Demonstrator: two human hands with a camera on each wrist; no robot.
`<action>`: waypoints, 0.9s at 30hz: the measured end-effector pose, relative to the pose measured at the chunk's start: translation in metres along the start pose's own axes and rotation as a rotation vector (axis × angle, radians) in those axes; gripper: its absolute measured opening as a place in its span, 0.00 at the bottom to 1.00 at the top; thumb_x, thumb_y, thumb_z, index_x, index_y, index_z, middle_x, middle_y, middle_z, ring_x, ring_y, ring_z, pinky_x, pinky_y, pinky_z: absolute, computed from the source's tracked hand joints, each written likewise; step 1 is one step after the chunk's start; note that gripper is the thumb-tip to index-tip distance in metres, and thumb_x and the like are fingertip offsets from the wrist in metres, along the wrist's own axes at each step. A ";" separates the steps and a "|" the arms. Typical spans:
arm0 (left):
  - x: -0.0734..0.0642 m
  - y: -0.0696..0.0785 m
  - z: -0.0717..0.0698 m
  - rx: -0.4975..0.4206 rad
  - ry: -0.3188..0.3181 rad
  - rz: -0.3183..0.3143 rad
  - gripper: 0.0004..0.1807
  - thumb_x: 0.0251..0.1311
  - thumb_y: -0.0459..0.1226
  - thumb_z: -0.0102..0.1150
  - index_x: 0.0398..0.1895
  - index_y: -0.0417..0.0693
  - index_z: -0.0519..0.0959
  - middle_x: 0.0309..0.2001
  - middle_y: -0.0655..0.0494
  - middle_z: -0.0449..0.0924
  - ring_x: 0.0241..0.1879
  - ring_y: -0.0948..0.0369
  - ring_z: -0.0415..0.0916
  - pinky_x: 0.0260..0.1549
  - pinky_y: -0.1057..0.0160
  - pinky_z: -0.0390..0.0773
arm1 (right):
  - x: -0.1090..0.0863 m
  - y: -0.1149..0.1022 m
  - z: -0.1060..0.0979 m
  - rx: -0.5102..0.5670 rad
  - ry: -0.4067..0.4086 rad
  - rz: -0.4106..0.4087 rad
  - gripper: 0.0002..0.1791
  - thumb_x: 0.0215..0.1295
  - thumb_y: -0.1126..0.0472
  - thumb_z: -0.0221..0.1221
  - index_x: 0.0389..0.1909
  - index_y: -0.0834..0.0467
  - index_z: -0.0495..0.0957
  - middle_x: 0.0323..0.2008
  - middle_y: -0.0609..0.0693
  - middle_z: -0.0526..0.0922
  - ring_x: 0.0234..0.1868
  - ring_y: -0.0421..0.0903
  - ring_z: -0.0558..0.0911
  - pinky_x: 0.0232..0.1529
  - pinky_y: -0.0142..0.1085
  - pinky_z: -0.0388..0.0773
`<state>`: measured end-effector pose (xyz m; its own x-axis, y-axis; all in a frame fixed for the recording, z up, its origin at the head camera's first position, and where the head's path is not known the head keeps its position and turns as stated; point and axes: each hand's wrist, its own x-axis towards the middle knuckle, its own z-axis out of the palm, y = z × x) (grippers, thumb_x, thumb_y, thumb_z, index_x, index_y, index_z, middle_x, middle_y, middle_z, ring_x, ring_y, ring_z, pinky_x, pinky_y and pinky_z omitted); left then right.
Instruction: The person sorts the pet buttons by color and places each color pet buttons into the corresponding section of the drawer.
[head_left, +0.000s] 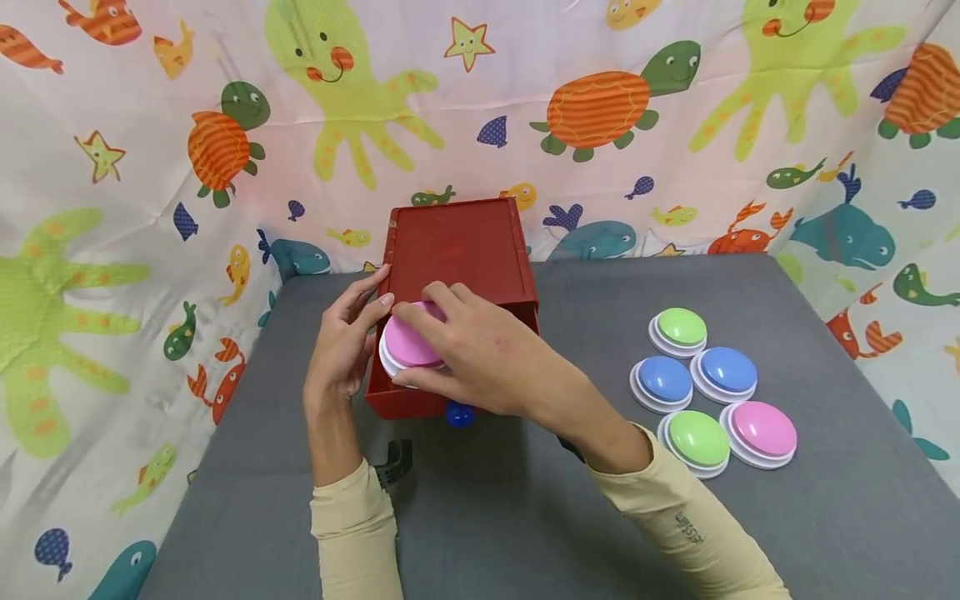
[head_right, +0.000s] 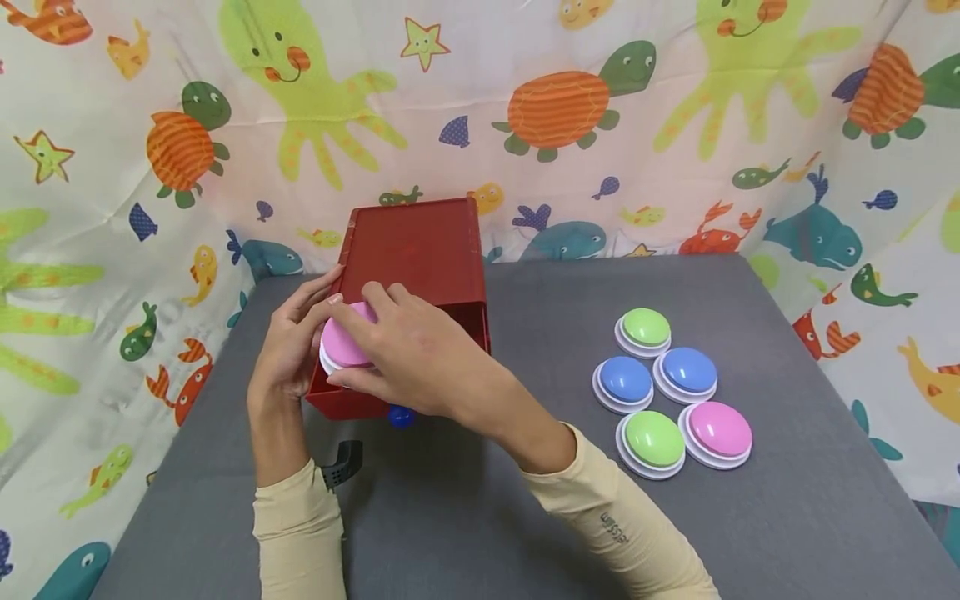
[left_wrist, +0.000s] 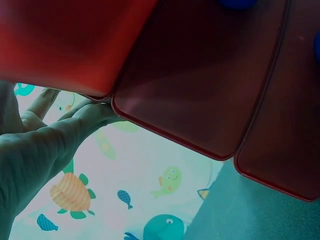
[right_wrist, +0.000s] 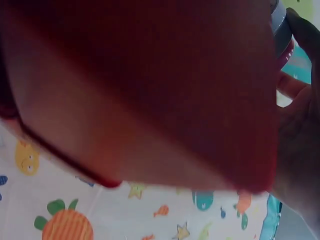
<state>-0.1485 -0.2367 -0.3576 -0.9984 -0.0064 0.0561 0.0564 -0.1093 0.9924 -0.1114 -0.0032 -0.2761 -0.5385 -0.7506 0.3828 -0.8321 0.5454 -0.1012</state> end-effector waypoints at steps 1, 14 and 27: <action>0.000 0.000 0.000 -0.002 -0.001 0.003 0.28 0.74 0.43 0.59 0.77 0.62 0.71 0.79 0.55 0.63 0.66 0.50 0.75 0.49 0.58 0.88 | 0.002 -0.001 0.003 -0.015 -0.004 -0.001 0.37 0.65 0.36 0.66 0.68 0.51 0.74 0.56 0.53 0.80 0.53 0.47 0.81 0.53 0.36 0.88; 0.001 -0.001 0.001 0.017 0.006 0.015 0.29 0.74 0.44 0.59 0.77 0.64 0.71 0.79 0.54 0.63 0.71 0.46 0.72 0.48 0.56 0.88 | 0.019 -0.015 0.024 0.000 -0.058 0.097 0.27 0.65 0.40 0.69 0.55 0.56 0.85 0.53 0.56 0.78 0.38 0.46 0.85 0.48 0.37 0.90; -0.001 -0.003 0.000 0.027 0.037 0.006 0.28 0.73 0.45 0.60 0.76 0.66 0.72 0.78 0.53 0.66 0.70 0.47 0.74 0.50 0.57 0.88 | 0.015 -0.018 0.023 0.039 -0.199 0.066 0.15 0.74 0.50 0.62 0.46 0.56 0.90 0.56 0.58 0.73 0.34 0.48 0.87 0.50 0.37 0.90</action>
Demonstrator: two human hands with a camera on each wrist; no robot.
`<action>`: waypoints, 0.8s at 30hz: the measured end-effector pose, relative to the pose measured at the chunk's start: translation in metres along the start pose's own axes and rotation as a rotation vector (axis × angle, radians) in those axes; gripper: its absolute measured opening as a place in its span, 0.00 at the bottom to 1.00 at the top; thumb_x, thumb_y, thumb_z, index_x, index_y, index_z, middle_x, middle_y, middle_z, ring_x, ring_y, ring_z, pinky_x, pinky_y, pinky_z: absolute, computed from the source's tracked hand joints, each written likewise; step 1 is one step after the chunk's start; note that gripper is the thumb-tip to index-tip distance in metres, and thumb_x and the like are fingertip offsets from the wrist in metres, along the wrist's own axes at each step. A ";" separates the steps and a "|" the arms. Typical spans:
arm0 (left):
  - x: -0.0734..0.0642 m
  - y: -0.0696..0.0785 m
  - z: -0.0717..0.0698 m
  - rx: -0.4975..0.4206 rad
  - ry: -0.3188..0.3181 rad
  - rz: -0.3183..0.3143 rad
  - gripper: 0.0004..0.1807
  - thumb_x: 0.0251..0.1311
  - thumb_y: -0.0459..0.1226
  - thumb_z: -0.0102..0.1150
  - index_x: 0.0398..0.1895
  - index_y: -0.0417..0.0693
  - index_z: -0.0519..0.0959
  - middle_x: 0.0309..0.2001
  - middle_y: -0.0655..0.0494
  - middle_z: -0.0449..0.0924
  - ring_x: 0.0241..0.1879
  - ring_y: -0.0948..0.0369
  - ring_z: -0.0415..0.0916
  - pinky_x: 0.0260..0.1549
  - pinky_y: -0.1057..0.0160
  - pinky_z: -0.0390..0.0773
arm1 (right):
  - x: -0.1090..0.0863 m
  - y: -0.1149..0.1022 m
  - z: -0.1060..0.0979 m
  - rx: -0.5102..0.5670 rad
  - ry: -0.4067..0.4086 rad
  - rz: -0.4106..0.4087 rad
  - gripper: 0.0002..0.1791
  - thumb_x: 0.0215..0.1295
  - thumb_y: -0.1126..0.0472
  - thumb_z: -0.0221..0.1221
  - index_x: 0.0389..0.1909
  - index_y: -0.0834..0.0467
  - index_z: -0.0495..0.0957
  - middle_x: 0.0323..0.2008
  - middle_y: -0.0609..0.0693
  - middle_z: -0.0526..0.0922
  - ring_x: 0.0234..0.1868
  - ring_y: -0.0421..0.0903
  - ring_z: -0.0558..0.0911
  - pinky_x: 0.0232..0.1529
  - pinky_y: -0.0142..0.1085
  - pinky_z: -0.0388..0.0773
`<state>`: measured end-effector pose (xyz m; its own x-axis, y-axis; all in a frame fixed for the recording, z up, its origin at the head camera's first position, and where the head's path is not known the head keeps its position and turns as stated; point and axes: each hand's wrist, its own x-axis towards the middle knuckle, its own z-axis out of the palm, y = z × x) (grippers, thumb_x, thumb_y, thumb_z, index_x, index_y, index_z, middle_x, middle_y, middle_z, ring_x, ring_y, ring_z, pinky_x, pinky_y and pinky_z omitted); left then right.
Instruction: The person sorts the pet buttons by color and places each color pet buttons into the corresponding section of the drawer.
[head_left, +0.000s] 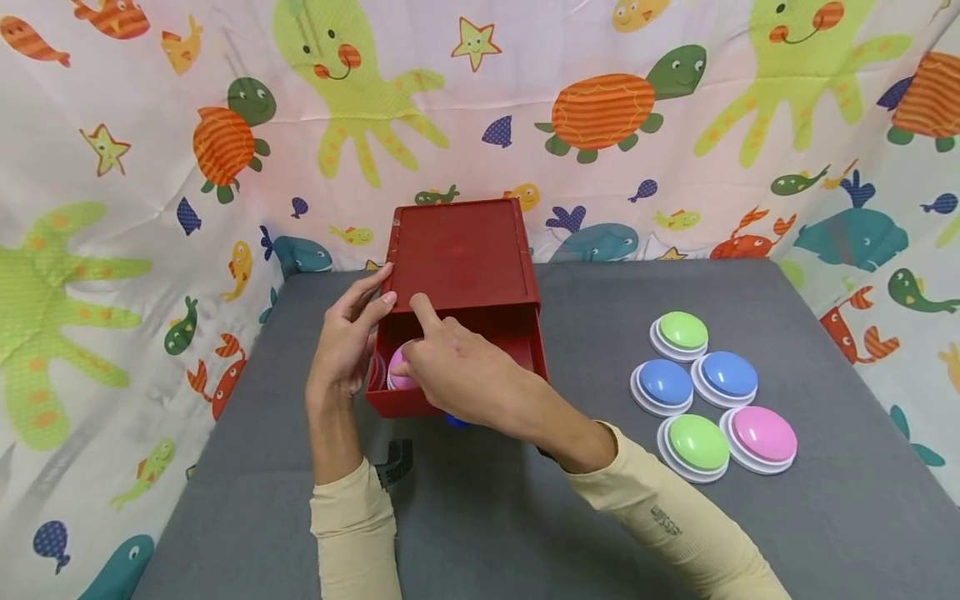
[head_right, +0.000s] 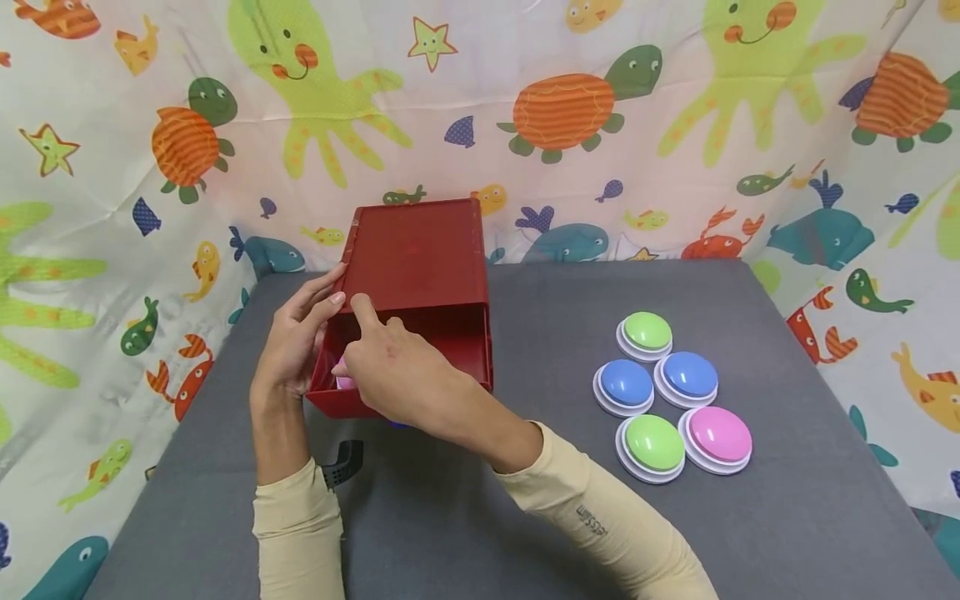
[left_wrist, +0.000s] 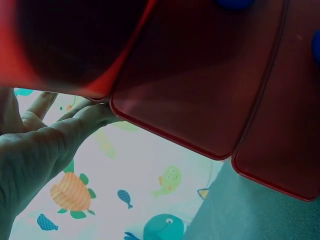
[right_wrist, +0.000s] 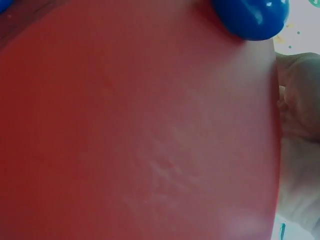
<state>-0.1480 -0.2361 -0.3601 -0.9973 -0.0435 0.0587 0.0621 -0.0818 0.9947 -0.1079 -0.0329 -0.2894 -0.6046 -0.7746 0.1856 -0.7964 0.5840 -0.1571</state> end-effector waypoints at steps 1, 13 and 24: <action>0.000 0.000 0.000 -0.004 0.001 -0.003 0.28 0.73 0.45 0.60 0.75 0.66 0.72 0.78 0.53 0.66 0.70 0.47 0.74 0.50 0.57 0.88 | -0.001 0.000 -0.001 -0.001 -0.015 -0.003 0.14 0.75 0.53 0.62 0.49 0.56 0.89 0.57 0.58 0.72 0.35 0.48 0.86 0.50 0.36 0.90; -0.001 0.001 0.002 0.009 0.002 -0.005 0.29 0.73 0.45 0.60 0.76 0.66 0.71 0.78 0.53 0.65 0.71 0.46 0.72 0.51 0.59 0.87 | -0.021 0.008 -0.016 0.155 0.036 0.058 0.30 0.65 0.63 0.69 0.69 0.53 0.78 0.68 0.55 0.75 0.50 0.51 0.88 0.57 0.44 0.88; -0.004 0.001 0.002 0.071 0.028 -0.009 0.30 0.72 0.48 0.62 0.76 0.69 0.71 0.78 0.54 0.66 0.70 0.46 0.73 0.53 0.56 0.86 | -0.053 0.029 -0.031 0.272 0.317 0.079 0.20 0.67 0.59 0.69 0.58 0.56 0.85 0.56 0.53 0.82 0.55 0.48 0.85 0.57 0.44 0.88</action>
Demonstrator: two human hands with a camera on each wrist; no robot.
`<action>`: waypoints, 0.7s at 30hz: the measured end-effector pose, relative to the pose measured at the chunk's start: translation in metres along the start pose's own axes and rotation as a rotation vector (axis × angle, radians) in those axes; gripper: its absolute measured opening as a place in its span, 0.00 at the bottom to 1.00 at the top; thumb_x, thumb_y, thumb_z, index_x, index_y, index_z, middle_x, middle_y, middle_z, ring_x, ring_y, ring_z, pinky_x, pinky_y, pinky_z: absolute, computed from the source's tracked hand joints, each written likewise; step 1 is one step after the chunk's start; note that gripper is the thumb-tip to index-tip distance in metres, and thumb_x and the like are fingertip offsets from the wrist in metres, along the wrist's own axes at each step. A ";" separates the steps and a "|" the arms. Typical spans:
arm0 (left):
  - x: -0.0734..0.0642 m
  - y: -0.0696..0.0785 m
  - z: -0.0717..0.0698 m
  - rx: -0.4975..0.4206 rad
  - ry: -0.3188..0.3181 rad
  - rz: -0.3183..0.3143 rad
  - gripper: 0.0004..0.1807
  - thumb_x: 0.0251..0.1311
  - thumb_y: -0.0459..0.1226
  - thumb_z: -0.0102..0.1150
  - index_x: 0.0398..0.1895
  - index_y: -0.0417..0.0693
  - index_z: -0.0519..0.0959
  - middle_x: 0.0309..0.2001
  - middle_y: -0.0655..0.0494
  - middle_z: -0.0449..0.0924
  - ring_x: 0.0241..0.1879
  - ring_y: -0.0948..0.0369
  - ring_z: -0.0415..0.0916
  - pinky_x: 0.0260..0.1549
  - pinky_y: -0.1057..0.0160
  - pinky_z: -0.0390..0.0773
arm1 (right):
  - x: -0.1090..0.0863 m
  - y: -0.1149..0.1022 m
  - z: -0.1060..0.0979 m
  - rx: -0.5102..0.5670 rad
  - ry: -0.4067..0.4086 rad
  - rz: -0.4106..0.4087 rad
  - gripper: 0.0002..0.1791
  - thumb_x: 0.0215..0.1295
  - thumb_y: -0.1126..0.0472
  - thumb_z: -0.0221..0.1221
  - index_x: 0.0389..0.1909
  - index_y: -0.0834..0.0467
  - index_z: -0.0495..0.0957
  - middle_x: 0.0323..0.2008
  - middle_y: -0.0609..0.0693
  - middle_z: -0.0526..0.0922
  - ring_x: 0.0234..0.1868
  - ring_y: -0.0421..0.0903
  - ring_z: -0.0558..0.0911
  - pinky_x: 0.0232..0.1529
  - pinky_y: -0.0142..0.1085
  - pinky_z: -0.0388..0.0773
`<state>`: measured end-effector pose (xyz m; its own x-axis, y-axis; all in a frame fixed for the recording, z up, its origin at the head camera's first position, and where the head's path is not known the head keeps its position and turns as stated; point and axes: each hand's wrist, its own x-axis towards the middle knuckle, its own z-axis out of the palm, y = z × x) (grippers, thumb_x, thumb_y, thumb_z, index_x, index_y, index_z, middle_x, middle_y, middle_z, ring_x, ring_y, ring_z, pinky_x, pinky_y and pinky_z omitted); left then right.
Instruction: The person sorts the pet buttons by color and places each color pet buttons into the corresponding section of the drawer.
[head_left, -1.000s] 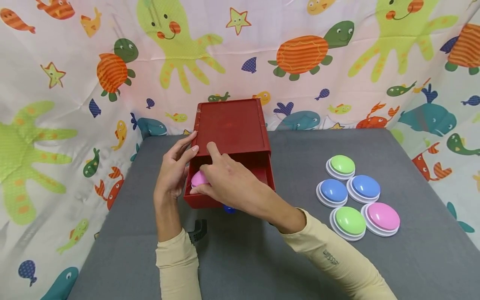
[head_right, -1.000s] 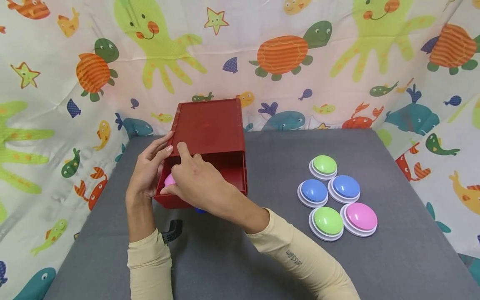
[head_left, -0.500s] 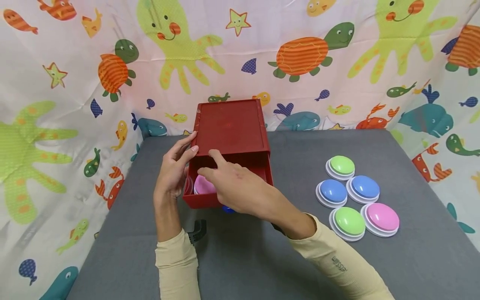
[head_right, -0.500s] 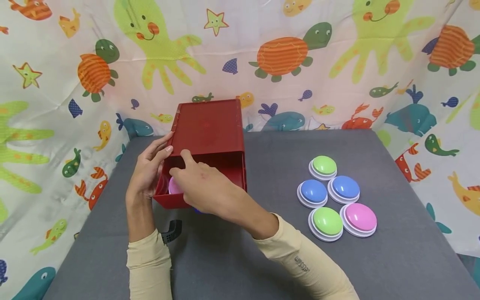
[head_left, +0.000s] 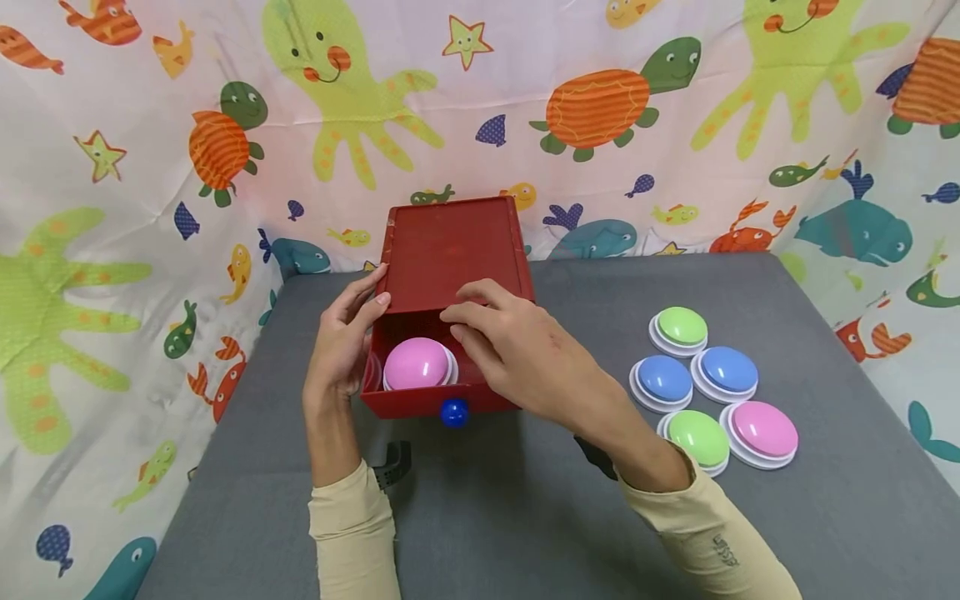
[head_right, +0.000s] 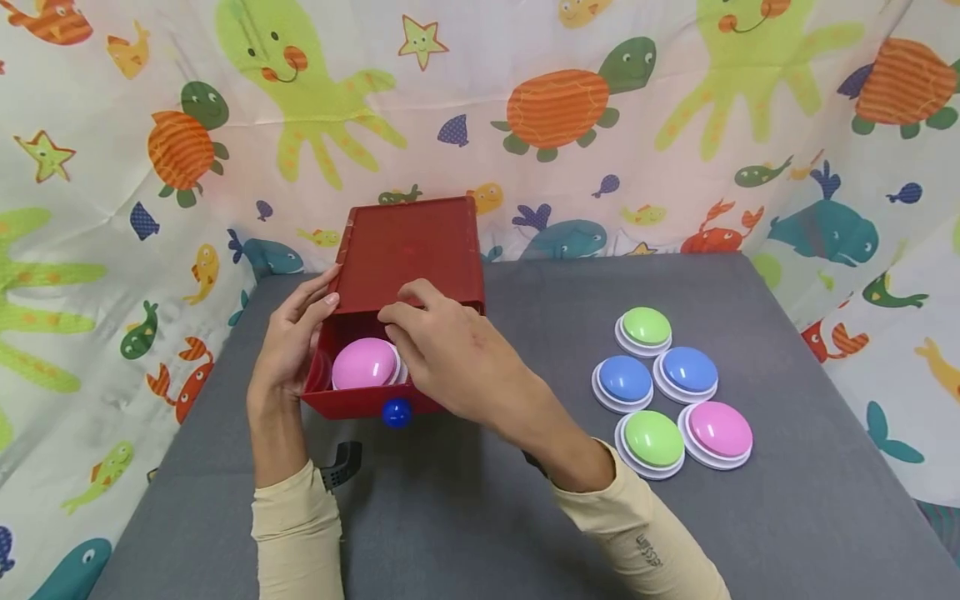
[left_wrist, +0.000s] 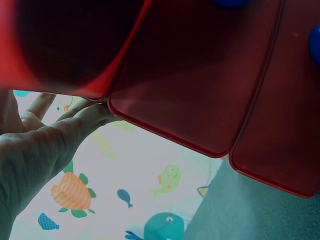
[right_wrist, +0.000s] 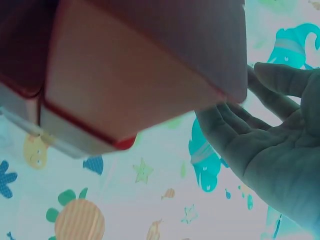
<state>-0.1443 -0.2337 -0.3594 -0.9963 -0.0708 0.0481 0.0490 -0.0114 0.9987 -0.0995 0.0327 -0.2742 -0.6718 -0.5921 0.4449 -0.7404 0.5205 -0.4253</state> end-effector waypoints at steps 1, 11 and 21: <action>0.000 0.000 0.000 0.001 0.000 0.000 0.30 0.72 0.47 0.61 0.76 0.69 0.71 0.78 0.54 0.66 0.70 0.46 0.72 0.53 0.56 0.86 | -0.002 0.002 -0.003 0.007 0.012 0.005 0.19 0.67 0.58 0.69 0.58 0.56 0.85 0.56 0.53 0.83 0.55 0.48 0.85 0.56 0.44 0.88; -0.003 0.001 0.001 -0.019 0.003 0.007 0.29 0.73 0.47 0.60 0.76 0.68 0.71 0.78 0.53 0.66 0.70 0.47 0.72 0.50 0.64 0.88 | -0.025 0.023 -0.024 0.030 0.064 0.147 0.20 0.69 0.60 0.68 0.60 0.57 0.84 0.61 0.55 0.81 0.59 0.52 0.83 0.52 0.50 0.90; -0.008 -0.001 0.005 0.005 0.010 0.006 0.30 0.72 0.49 0.61 0.76 0.70 0.71 0.77 0.54 0.66 0.68 0.50 0.73 0.50 0.64 0.88 | -0.061 0.057 -0.046 -0.062 0.117 0.359 0.18 0.70 0.62 0.67 0.59 0.60 0.84 0.66 0.61 0.78 0.63 0.61 0.82 0.55 0.57 0.87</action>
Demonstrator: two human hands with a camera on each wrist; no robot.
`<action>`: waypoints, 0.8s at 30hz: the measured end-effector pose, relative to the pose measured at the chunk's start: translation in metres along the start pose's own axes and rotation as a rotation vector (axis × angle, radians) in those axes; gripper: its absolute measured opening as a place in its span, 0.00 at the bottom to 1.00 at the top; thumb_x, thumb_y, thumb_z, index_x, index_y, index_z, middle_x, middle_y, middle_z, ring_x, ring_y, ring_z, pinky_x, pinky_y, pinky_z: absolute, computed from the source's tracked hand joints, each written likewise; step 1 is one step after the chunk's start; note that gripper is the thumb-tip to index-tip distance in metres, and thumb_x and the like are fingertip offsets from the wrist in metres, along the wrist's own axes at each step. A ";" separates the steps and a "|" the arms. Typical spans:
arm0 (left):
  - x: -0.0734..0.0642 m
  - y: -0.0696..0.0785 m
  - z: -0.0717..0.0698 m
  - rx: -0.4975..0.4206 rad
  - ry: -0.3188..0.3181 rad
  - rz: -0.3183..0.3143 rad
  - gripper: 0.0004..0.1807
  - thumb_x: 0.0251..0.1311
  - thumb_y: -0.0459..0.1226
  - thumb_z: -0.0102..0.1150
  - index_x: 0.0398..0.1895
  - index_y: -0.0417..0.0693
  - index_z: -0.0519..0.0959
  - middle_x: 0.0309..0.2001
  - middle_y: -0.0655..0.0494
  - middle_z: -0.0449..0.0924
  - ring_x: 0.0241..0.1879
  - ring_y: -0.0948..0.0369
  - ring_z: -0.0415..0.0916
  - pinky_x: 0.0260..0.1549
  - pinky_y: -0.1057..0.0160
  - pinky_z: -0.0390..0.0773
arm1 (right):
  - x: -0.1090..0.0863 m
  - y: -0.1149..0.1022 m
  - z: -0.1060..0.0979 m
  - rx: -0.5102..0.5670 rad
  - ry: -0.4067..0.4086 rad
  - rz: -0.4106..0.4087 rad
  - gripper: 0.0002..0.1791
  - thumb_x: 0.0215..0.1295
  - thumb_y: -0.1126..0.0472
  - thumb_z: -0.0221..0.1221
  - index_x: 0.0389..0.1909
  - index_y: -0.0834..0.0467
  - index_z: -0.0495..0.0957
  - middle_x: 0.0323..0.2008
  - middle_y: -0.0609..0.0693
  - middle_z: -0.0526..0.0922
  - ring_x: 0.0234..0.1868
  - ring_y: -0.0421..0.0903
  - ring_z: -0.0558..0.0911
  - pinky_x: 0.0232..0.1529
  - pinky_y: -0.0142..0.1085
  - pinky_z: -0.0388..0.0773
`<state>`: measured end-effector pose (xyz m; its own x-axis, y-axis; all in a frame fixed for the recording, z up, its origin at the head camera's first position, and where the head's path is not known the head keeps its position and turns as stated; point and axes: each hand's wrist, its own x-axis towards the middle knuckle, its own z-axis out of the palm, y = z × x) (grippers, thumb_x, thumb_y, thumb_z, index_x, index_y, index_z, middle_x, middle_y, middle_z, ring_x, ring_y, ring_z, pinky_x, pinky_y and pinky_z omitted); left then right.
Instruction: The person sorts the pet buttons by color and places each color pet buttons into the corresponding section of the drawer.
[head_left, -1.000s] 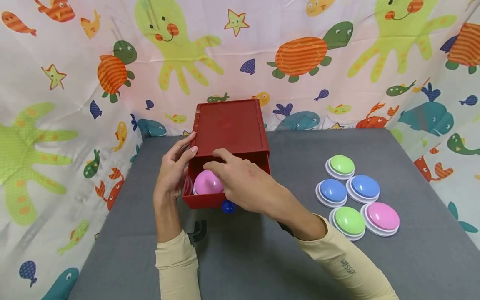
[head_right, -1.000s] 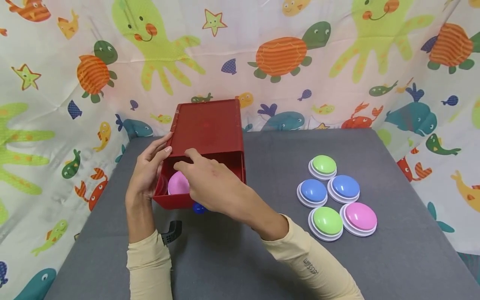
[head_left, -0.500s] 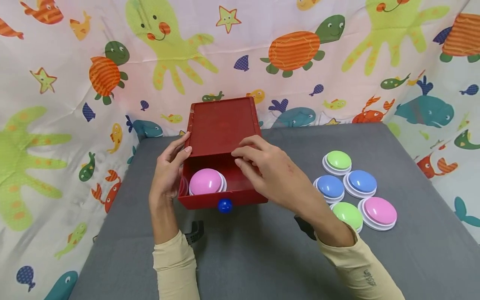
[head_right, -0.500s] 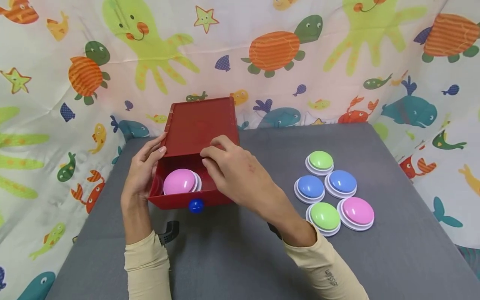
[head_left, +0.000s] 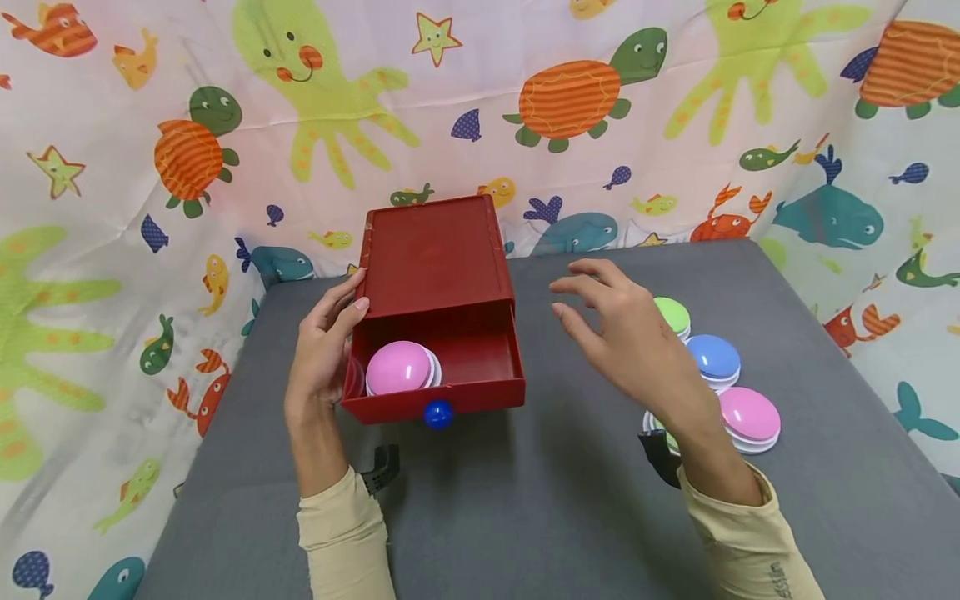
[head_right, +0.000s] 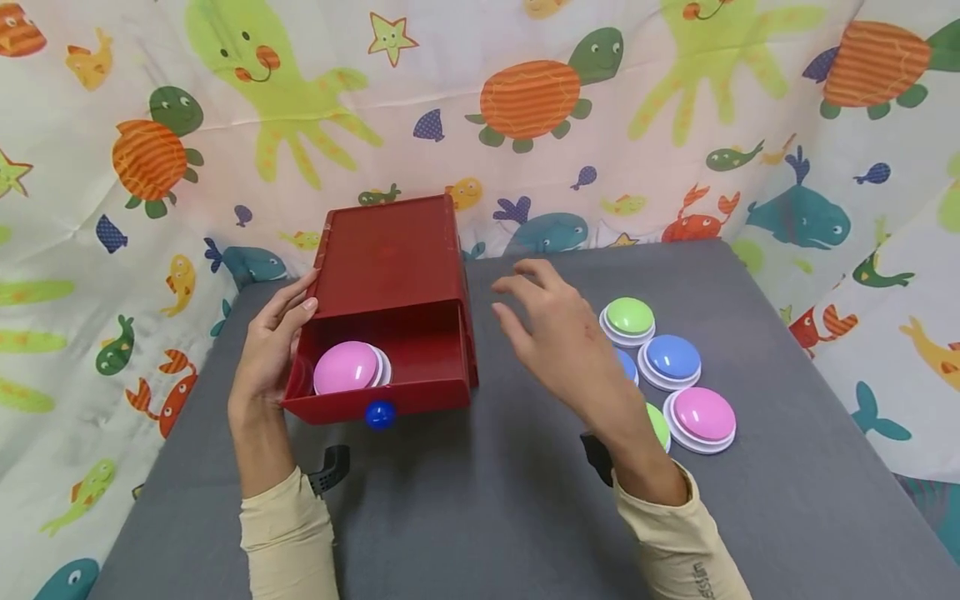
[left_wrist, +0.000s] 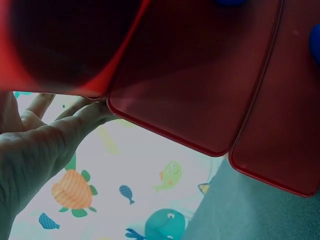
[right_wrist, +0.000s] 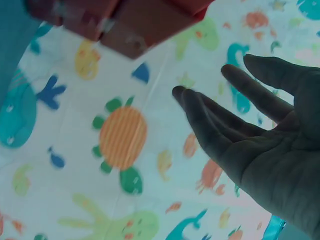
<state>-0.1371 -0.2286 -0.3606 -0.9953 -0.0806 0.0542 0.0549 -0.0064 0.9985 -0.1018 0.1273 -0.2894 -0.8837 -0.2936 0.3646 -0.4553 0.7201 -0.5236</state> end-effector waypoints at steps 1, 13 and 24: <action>0.000 0.000 0.000 0.003 0.002 0.002 0.30 0.72 0.49 0.61 0.76 0.69 0.71 0.77 0.53 0.67 0.68 0.50 0.73 0.50 0.64 0.88 | -0.003 0.005 -0.003 -0.006 -0.001 0.023 0.19 0.70 0.62 0.67 0.59 0.60 0.83 0.66 0.62 0.77 0.64 0.62 0.81 0.56 0.59 0.86; -0.001 0.002 0.000 0.018 0.012 -0.012 0.30 0.71 0.49 0.62 0.76 0.70 0.71 0.77 0.54 0.68 0.68 0.52 0.73 0.50 0.66 0.87 | -0.046 0.087 -0.036 -0.137 -0.177 0.341 0.34 0.70 0.53 0.66 0.72 0.62 0.71 0.70 0.73 0.65 0.68 0.75 0.66 0.58 0.75 0.75; 0.000 0.002 0.003 0.020 0.013 0.001 0.30 0.72 0.49 0.62 0.76 0.70 0.71 0.77 0.54 0.67 0.67 0.52 0.73 0.50 0.67 0.87 | -0.086 0.164 -0.044 -0.241 -0.532 0.485 0.43 0.61 0.58 0.72 0.72 0.71 0.64 0.59 0.82 0.67 0.55 0.77 0.71 0.48 0.72 0.79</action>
<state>-0.1367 -0.2254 -0.3582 -0.9941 -0.0934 0.0555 0.0545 0.0133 0.9984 -0.0957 0.2980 -0.3723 -0.9401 -0.1291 -0.3157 -0.0203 0.9451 -0.3262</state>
